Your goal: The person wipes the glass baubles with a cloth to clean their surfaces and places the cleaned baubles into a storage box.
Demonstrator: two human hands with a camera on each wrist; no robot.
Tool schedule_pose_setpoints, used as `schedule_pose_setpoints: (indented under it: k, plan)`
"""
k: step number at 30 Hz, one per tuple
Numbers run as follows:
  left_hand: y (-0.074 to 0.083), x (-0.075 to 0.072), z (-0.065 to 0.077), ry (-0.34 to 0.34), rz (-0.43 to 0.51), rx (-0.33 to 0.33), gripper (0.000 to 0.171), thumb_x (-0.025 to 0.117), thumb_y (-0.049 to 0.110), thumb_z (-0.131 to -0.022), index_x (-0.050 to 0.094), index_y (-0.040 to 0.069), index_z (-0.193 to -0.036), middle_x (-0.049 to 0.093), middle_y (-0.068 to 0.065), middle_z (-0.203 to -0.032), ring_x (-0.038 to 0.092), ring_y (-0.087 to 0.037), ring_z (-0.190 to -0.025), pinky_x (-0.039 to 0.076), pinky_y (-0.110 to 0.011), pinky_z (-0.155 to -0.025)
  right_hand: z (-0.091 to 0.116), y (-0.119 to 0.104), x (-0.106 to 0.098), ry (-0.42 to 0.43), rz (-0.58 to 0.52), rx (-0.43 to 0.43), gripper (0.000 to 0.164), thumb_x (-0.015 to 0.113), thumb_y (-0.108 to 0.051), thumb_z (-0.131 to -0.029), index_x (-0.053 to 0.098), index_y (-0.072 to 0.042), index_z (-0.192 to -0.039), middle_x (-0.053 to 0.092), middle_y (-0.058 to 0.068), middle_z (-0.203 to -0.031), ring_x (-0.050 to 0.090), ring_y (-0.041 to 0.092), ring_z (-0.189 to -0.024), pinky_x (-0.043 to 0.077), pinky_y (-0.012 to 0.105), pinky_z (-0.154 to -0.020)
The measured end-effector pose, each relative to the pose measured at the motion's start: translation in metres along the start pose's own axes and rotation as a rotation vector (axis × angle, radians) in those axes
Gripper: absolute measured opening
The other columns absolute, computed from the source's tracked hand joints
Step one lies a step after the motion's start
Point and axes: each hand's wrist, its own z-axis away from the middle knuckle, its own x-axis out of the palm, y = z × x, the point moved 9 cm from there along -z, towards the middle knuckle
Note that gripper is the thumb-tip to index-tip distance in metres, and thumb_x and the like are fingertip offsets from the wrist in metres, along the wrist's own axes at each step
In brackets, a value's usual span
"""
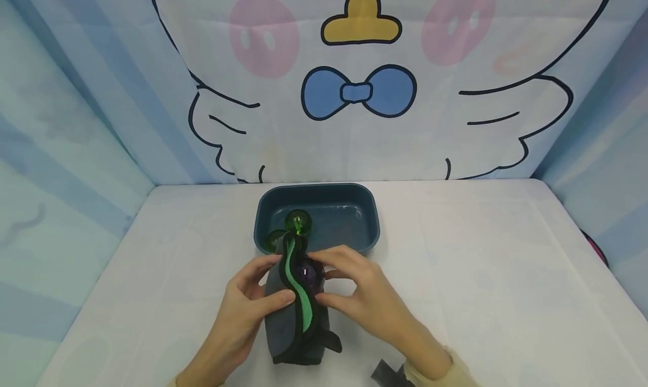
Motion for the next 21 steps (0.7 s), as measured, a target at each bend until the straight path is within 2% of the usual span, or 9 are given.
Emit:
schedule_pose_setpoints:
  k: [6,9,11,15,18,21]
  plan:
    - [0.0,-0.001,0.0,0.008,-0.024,0.001,0.054,0.083,0.004,-0.076,0.062,0.006,-0.126,0.053,-0.012,-0.135,0.062,-0.028,-0.107,0.055,-0.039,-0.088,0.003,0.018,0.002,-0.022,-0.015,0.191,0.049,0.077,-0.006,-0.084,0.062,-0.007,-0.131,0.068,0.006,-0.115,0.068,0.014,-0.099,0.06,0.029,-0.078]
    - [-0.001,0.0,-0.001,0.007,-0.017,-0.006,0.054,0.082,0.004,-0.077,0.061,0.006,-0.126,0.054,-0.012,-0.134,0.062,-0.028,-0.107,0.055,-0.039,-0.088,0.004,0.021,0.002,-0.009,-0.017,0.231,0.047,0.077,-0.01,-0.085,0.064,-0.009,-0.13,0.069,0.005,-0.116,0.068,0.013,-0.1,0.059,0.027,-0.078]
    - [-0.001,0.0,-0.002,0.006,-0.007,-0.012,0.054,0.082,0.004,-0.077,0.06,0.006,-0.127,0.054,-0.012,-0.134,0.062,-0.028,-0.108,0.055,-0.039,-0.089,0.004,0.019,0.001,0.015,-0.019,0.207,0.048,0.078,-0.008,-0.084,0.064,-0.009,-0.129,0.068,0.005,-0.117,0.067,0.013,-0.103,0.059,0.028,-0.079]
    - [-0.002,0.001,-0.003,0.01,0.006,-0.014,0.056,0.082,0.004,-0.077,0.06,0.005,-0.129,0.054,-0.013,-0.133,0.063,-0.028,-0.108,0.056,-0.037,-0.089,0.004,0.008,-0.002,0.056,-0.002,0.085,0.053,0.079,0.0,-0.08,0.063,-0.006,-0.131,0.064,0.008,-0.123,0.065,0.014,-0.109,0.059,0.032,-0.081]
    - [-0.003,0.0,-0.003,0.023,0.014,-0.009,0.057,0.081,0.003,-0.077,0.059,0.005,-0.129,0.052,-0.014,-0.135,0.064,-0.028,-0.109,0.056,-0.036,-0.089,0.003,0.001,-0.001,0.039,0.039,0.005,0.061,0.081,0.004,-0.077,0.061,-0.006,-0.133,0.06,0.009,-0.128,0.061,0.016,-0.115,0.058,0.032,-0.084]
    - [-0.003,0.001,-0.003,0.025,0.024,-0.003,0.057,0.082,0.002,-0.077,0.059,0.005,-0.129,0.046,-0.013,-0.141,0.064,-0.029,-0.11,0.057,-0.036,-0.088,0.002,-0.002,0.0,0.013,0.081,-0.034,0.067,0.082,0.005,-0.074,0.059,-0.006,-0.136,0.058,0.01,-0.13,0.058,0.018,-0.118,0.057,0.029,-0.087]
